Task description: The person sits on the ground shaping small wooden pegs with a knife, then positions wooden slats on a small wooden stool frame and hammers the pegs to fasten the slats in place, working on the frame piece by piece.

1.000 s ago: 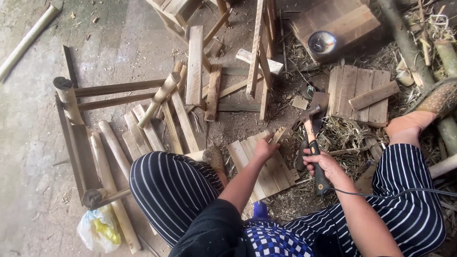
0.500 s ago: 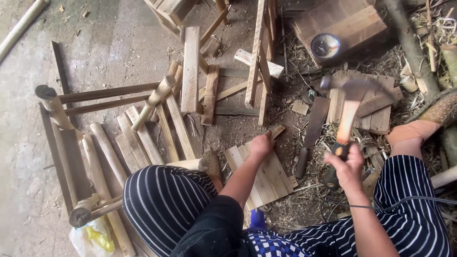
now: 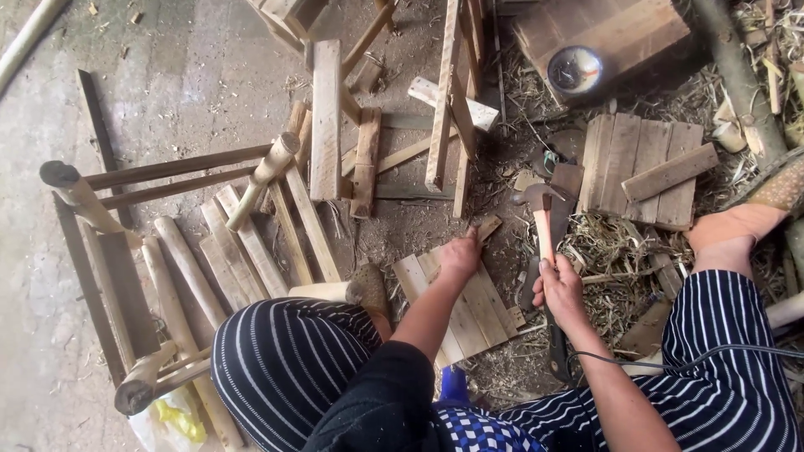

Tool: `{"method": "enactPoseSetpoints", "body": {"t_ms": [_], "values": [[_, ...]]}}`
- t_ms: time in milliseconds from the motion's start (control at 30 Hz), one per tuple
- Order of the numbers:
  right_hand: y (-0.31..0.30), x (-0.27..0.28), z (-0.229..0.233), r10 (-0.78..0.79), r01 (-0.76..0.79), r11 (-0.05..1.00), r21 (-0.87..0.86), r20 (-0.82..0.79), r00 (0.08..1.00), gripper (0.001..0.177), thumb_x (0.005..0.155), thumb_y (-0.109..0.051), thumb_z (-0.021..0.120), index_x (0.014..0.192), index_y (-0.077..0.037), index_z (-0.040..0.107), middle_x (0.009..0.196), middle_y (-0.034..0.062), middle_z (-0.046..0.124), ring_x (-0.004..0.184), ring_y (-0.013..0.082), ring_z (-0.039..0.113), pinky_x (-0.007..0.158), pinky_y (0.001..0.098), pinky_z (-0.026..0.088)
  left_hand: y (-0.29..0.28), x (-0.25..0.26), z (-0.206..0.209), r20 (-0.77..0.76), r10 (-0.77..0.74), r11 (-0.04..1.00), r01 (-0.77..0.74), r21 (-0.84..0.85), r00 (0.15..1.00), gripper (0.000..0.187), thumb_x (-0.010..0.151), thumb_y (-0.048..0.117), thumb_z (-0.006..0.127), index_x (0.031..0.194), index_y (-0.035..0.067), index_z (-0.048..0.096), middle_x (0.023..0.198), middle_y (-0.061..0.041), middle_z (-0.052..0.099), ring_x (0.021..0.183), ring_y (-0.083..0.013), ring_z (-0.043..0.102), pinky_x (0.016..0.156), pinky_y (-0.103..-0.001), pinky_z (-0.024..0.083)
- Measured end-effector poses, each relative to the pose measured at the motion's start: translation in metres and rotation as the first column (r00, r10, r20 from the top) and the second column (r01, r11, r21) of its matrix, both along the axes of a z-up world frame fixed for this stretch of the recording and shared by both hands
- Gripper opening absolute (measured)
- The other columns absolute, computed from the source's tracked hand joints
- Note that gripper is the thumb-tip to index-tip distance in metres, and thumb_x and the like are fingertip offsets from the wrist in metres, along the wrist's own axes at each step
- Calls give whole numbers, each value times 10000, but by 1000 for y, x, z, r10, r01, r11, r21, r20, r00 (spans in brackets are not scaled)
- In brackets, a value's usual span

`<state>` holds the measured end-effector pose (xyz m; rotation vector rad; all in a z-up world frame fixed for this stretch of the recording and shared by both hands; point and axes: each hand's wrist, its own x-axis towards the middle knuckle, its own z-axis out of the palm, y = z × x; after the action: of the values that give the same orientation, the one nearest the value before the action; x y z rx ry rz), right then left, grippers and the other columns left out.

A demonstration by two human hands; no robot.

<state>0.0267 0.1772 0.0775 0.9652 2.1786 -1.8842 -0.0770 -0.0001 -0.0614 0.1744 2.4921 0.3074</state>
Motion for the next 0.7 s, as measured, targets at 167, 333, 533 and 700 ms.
{"method": "enactPoseSetpoints", "body": {"t_ms": [167,333,533,700], "values": [[-9,-1,-23,43,-42,999,-23,65,997,280,1062,-267,531,954,-16,594,562,202,610,345,270,584,271,359,465,2,4,12,-41,8,1000,-9,-7,999,500,1035,454,477,1511,312,425,981,-161,716,953,-376,762,806,-470,611],[-11,-4,-12,-2,7,997,-80,64,998,250,1060,-247,518,986,-21,594,566,187,604,346,249,577,265,347,466,2,7,1,-23,17,1000,-17,-5,1000,489,1041,430,468,1507,284,429,992,-183,718,966,-392,759,821,-484,605],[-13,-1,-9,-54,54,998,-46,2,999,270,1082,-284,514,972,-44,570,600,164,611,383,226,587,300,322,478,3,4,10,24,19,1000,-19,16,1000,501,1047,431,464,1529,305,406,1023,-197,719,1004,-400,752,848,-487,596],[-6,1,-33,-34,34,999,-10,38,999,285,1070,-249,532,929,-10,592,573,189,592,349,254,566,260,343,446,3,0,24,76,31,999,-32,13,997,528,1047,449,425,1549,291,397,1056,-213,745,1048,-402,746,892,-494,589]]}}
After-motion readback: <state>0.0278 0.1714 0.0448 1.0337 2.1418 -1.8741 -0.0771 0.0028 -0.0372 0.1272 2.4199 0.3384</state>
